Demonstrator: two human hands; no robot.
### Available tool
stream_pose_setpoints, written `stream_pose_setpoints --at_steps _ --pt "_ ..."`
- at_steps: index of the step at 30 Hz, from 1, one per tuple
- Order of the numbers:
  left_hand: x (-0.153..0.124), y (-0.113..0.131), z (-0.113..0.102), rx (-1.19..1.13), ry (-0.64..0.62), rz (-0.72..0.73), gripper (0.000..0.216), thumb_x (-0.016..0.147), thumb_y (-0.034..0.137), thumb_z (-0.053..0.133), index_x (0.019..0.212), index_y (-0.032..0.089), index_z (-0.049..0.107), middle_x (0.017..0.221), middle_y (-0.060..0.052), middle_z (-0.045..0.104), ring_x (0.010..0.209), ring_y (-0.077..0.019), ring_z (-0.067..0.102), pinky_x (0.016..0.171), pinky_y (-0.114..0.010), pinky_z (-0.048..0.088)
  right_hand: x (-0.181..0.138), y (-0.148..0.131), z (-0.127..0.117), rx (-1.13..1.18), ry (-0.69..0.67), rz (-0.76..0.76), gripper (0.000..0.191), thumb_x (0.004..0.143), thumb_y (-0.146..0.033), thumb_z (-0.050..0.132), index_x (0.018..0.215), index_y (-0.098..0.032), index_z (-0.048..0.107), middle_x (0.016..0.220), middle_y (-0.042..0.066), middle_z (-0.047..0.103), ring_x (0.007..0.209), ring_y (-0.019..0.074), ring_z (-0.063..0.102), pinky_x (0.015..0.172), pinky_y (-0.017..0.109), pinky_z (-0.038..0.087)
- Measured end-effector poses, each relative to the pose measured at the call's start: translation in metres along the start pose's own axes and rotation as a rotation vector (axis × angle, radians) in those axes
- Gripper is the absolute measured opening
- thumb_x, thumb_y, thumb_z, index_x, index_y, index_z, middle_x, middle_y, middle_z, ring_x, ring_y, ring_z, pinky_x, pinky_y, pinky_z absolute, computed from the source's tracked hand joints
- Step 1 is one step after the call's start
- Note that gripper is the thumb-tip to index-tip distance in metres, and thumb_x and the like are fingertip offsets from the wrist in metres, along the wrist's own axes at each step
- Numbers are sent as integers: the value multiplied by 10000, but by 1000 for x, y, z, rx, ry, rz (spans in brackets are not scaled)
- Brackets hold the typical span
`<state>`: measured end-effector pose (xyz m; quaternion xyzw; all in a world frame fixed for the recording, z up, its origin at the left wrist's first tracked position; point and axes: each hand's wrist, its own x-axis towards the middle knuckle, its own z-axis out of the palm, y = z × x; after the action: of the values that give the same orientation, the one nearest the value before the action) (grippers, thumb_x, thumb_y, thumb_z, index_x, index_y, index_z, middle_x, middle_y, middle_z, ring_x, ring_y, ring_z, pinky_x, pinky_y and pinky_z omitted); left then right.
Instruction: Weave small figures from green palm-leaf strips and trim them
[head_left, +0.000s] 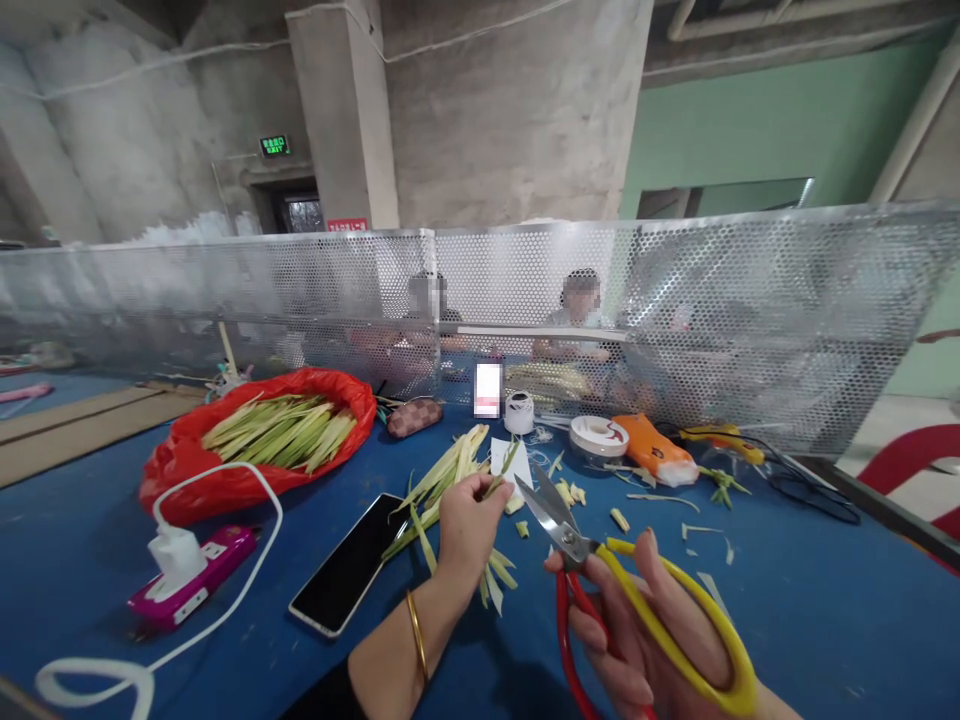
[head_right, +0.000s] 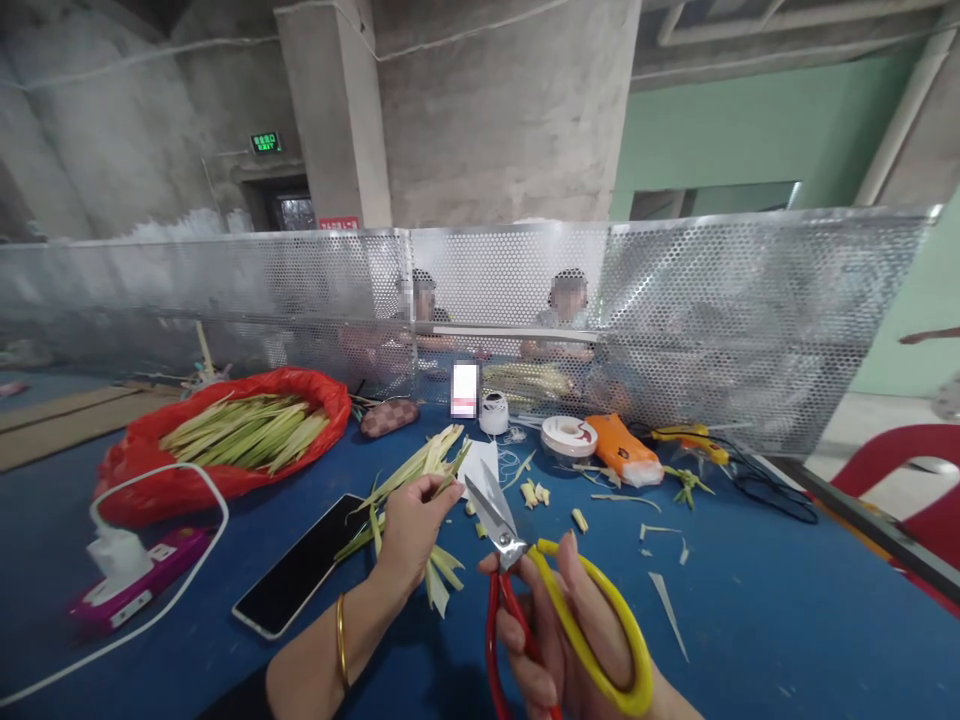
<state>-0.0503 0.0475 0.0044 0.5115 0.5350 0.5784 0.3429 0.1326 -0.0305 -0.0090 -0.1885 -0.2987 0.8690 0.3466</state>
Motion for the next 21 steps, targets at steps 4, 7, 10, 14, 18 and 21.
stream_pose_setpoints --at_steps 4,7,10,14,18,21 --pt "-2 0 0 57 3 33 175 675 310 634 687 143 684 648 -11 659 616 -148 547 612 -242 409 3 -1 1 -2 -31 19 736 792 -801 251 1061 -211 601 673 8 569 355 56 472 344 167 394" --pt "-2 0 1 76 -8 28 191 690 322 626 695 141 688 632 -6 654 604 -145 543 592 -235 397 3 -2 6 -13 -39 24 744 794 -800 244 1068 -204 595 668 7 563 347 53 478 332 151 362" --pt "-1 -1 1 98 -5 32 202 699 334 624 695 143 691 607 5 638 584 -136 527 569 -228 383 3 -3 8 -22 -33 18 747 806 -792 226 1083 -199 586 680 14 569 348 53 488 330 147 355" --pt "-3 1 1 120 3 44 178 695 304 612 680 147 694 598 10 636 569 -130 520 554 -222 374 4 -2 7 -20 -44 20 765 793 -803 233 1075 -185 585 673 20 576 332 59 486 324 159 375" --pt "-7 5 3 136 -1 47 169 686 284 595 665 148 692 585 6 636 558 -132 522 538 -220 370 4 0 8 6 -24 13 735 790 -800 268 1047 -192 592 650 7 572 321 52 476 320 149 369" --pt "-10 3 6 171 -24 68 167 691 279 585 654 152 686 568 11 623 552 -131 515 538 -219 367 4 2 9 14 4 0 697 809 -777 289 1051 -199 594 648 -9 555 310 39 443 315 151 367"
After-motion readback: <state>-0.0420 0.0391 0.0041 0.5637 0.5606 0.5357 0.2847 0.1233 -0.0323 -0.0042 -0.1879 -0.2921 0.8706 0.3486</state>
